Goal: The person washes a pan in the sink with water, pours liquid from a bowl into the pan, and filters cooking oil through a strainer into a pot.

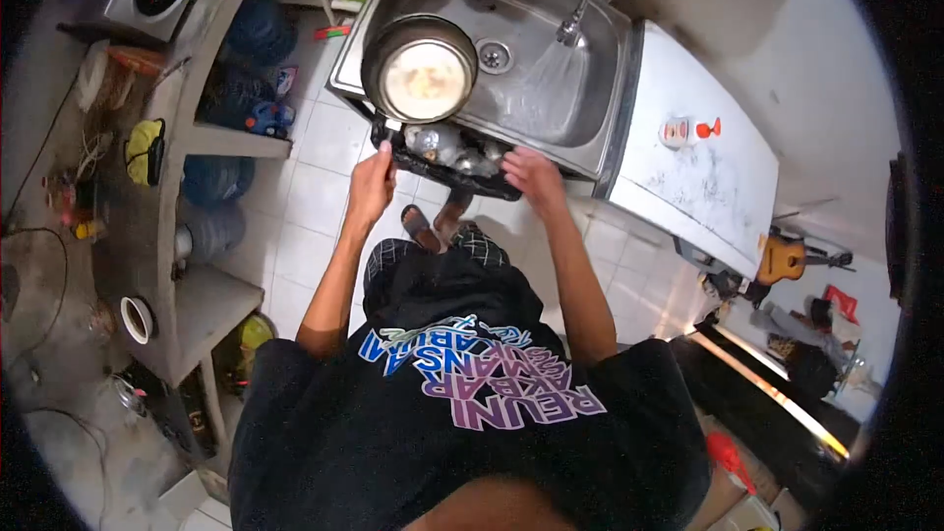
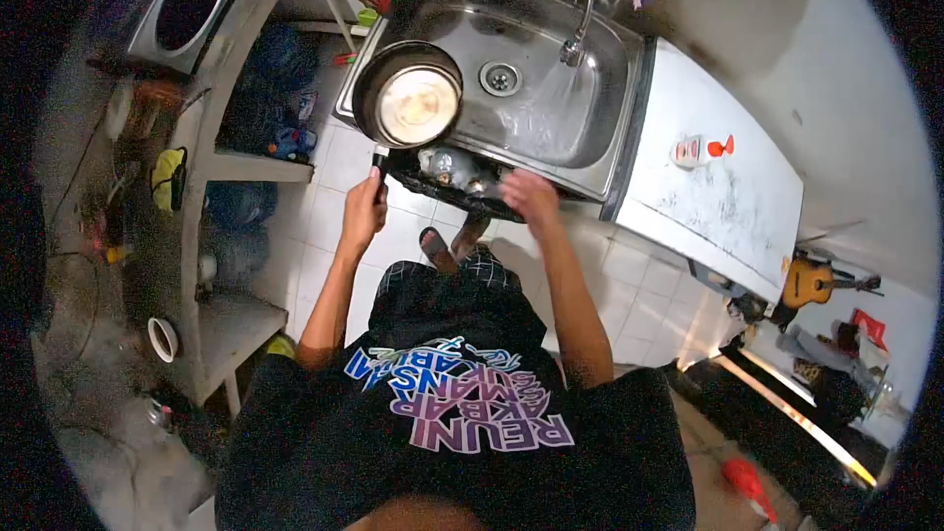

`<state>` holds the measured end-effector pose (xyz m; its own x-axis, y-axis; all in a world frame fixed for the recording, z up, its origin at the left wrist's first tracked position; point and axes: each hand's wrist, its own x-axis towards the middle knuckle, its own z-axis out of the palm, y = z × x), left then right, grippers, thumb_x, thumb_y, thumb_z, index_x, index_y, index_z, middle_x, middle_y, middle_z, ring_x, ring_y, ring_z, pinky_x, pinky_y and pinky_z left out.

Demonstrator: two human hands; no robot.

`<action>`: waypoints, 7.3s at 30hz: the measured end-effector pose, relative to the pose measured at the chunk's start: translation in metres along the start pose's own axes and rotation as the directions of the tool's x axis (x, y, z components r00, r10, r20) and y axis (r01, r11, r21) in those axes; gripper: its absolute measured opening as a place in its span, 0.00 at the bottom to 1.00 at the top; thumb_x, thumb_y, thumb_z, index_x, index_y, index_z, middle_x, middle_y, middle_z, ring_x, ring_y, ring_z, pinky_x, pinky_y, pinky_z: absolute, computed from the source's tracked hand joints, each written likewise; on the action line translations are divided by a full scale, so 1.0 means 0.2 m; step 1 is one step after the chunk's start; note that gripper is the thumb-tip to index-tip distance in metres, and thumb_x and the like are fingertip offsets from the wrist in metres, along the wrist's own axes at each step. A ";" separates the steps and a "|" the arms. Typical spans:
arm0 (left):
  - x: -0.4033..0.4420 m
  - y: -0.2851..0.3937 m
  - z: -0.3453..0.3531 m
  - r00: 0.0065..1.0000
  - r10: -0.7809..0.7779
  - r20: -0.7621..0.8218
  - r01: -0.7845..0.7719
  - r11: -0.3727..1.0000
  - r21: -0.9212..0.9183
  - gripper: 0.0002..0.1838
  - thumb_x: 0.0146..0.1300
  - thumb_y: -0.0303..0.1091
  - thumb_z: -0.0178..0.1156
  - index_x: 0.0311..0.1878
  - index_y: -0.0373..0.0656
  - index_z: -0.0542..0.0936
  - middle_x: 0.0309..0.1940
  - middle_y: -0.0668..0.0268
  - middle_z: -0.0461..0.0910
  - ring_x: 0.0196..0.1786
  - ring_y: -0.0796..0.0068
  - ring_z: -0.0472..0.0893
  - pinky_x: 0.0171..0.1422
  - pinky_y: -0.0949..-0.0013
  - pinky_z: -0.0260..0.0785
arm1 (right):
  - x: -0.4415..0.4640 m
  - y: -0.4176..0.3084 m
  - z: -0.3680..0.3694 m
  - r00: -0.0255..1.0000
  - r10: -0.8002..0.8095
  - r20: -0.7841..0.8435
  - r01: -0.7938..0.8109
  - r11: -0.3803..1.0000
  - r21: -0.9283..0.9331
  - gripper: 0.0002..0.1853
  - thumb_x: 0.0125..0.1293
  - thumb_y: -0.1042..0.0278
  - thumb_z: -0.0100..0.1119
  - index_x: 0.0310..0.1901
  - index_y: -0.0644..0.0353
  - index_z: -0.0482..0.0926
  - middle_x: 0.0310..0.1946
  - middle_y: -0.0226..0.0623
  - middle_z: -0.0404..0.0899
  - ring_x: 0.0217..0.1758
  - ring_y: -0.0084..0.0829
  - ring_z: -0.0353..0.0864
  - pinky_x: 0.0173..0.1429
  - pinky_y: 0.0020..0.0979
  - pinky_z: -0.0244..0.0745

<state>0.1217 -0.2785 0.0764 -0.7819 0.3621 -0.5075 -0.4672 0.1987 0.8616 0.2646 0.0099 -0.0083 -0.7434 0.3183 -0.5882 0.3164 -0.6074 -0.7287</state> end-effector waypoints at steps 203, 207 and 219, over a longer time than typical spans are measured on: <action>1.01 0.24 0.79 0.805 0.565 0.182 -0.337 0.182 0.924 0.25 0.64 0.46 0.56 0.16 0.38 0.71 0.12 0.46 0.71 0.16 0.41 0.73 0.20 0.46 0.64 | 1.72 -0.83 -0.13 0.759 -0.650 -0.018 0.472 0.570 -0.672 0.20 0.51 0.60 0.70 0.42 0.64 0.78 0.32 0.49 0.81 0.37 0.48 0.81 0.41 0.39 0.73; 0.85 0.32 0.76 0.917 0.384 0.107 -0.251 0.347 0.904 0.26 0.68 0.47 0.51 0.22 0.33 0.75 0.19 0.39 0.75 0.26 0.34 0.76 0.30 0.41 0.68 | 1.98 -0.76 0.05 0.624 -0.774 -0.103 0.626 0.574 -0.528 0.24 0.53 0.64 0.68 0.52 0.63 0.77 0.34 0.41 0.83 0.39 0.37 0.83 0.45 0.35 0.74; 0.66 0.50 0.75 0.998 0.047 0.033 -0.053 0.522 0.851 0.25 0.68 0.47 0.50 0.32 0.29 0.78 0.25 0.34 0.75 0.35 0.33 0.77 0.40 0.43 0.69 | 1.79 -0.94 -0.09 0.723 -0.691 -0.006 0.382 0.407 -0.830 0.26 0.52 0.55 0.70 0.51 0.60 0.79 0.36 0.44 0.84 0.41 0.41 0.84 0.47 0.36 0.76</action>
<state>0.0325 -0.0747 0.0979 -0.7889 0.4010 -0.4656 0.1491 0.8599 0.4882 -0.0498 0.2519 -0.0878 -0.7523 0.6544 0.0760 0.3337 0.4780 -0.8125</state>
